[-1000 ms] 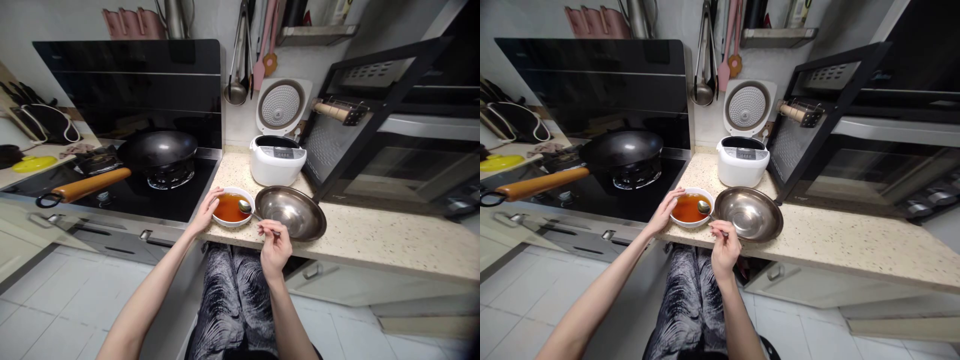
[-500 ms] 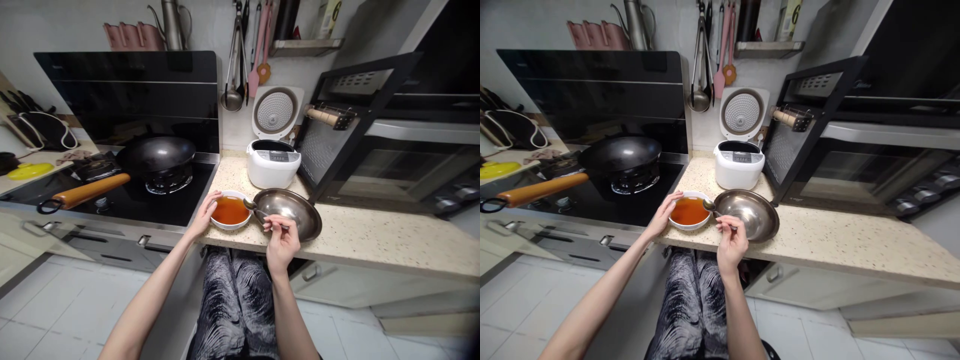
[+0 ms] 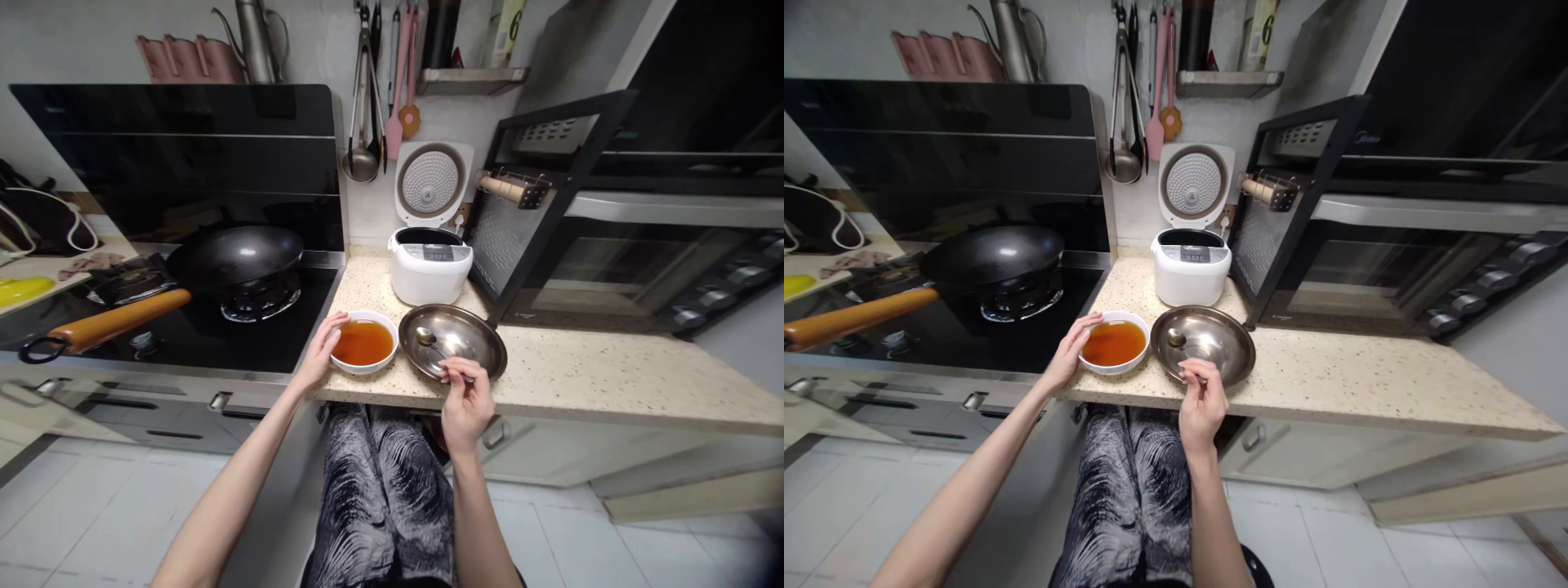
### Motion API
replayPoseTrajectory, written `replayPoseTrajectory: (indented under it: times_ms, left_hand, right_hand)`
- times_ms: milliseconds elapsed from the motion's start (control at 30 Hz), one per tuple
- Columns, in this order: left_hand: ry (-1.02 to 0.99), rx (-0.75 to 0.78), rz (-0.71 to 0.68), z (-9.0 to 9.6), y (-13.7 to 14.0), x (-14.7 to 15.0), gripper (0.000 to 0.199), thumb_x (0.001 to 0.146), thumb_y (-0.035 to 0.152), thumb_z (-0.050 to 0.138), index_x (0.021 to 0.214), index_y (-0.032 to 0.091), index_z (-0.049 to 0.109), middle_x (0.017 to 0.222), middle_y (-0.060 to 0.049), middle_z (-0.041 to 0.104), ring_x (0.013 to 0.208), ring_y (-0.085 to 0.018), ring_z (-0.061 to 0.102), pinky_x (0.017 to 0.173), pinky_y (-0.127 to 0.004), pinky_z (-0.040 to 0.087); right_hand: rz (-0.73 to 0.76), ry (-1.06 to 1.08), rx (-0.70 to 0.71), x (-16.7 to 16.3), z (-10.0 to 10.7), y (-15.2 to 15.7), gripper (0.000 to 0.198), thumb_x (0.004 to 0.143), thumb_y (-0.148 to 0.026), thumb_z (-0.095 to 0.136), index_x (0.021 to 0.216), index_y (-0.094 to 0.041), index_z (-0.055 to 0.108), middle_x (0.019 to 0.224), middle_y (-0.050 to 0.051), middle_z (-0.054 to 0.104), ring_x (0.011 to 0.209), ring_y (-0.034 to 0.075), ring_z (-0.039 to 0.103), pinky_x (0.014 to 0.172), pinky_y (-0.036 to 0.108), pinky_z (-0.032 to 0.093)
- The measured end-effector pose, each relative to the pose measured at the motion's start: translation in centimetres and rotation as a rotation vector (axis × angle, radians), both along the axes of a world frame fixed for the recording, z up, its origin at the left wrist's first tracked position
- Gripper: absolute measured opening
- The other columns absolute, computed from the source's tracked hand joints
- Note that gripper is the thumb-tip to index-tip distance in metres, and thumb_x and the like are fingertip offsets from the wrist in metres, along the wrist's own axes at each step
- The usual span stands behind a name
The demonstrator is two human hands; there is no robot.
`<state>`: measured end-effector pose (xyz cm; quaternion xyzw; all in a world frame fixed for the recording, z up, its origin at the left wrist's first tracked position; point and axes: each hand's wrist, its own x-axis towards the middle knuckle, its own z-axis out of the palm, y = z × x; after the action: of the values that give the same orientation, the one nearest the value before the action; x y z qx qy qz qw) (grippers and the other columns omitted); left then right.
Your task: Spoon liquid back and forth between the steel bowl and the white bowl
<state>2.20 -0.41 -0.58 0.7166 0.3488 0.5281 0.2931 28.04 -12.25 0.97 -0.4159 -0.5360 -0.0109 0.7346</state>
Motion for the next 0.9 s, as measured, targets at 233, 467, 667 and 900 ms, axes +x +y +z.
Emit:
replayPoseTrajectory:
  times_ms: [233, 467, 667, 900]
  left_hand:
    - [-0.014, -0.010, -0.001, -0.05, 0.13, -0.09, 0.040, 0.103, 0.050, 0.049, 0.124, 0.023, 0.071, 0.147, -0.010, 0.061, 0.145, -0.028, 0.050, 0.129, -0.050, 0.029]
    - [-0.019, -0.027, -0.005, 0.05, 0.04, -0.07, 0.040, 0.103, 0.049, 0.050, 0.125, 0.023, 0.071, 0.147, -0.010, 0.060, 0.145, -0.028, 0.049, 0.129, -0.049, 0.029]
    - [-0.019, -0.018, -0.001, 0.13, -0.01, 0.02, 0.039, 0.102, 0.050, 0.051, 0.122, 0.023, 0.071, 0.146, -0.010, 0.061, 0.144, -0.028, 0.050, 0.129, -0.050, 0.030]
    - [-0.020, -0.007, -0.004, -0.06, 0.12, 0.06, 0.038, 0.103, 0.047, 0.050, 0.123, 0.023, 0.071, 0.146, -0.011, 0.061, 0.144, -0.027, 0.051, 0.128, -0.049, 0.031]
  right_hand:
    - [0.034, -0.352, 0.043, 0.60, -0.22, -0.23, 0.021, 0.098, -0.004, 0.051, 0.099, -0.021, 0.064, 0.087, 0.004, 0.071, 0.085, 0.016, 0.069, 0.077, 0.030, 0.057]
    - [0.055, -0.559, 0.034, 0.71, -0.41, -0.12, 0.027, 0.097, -0.003, 0.045, 0.099, -0.020, 0.064, 0.087, 0.007, 0.070, 0.080, 0.018, 0.066, 0.072, 0.033, 0.056]
    - [0.034, -0.593, 0.022, 0.88, -0.56, -0.19, 0.026, 0.097, -0.004, 0.045, 0.100, -0.021, 0.064, 0.088, 0.008, 0.070, 0.082, 0.019, 0.066, 0.073, 0.035, 0.056]
    - [-0.013, -0.473, 0.057, 0.70, -0.40, -0.28, 0.024, 0.097, -0.003, 0.049, 0.102, -0.022, 0.064, 0.088, 0.006, 0.069, 0.082, 0.017, 0.066, 0.072, 0.033, 0.056]
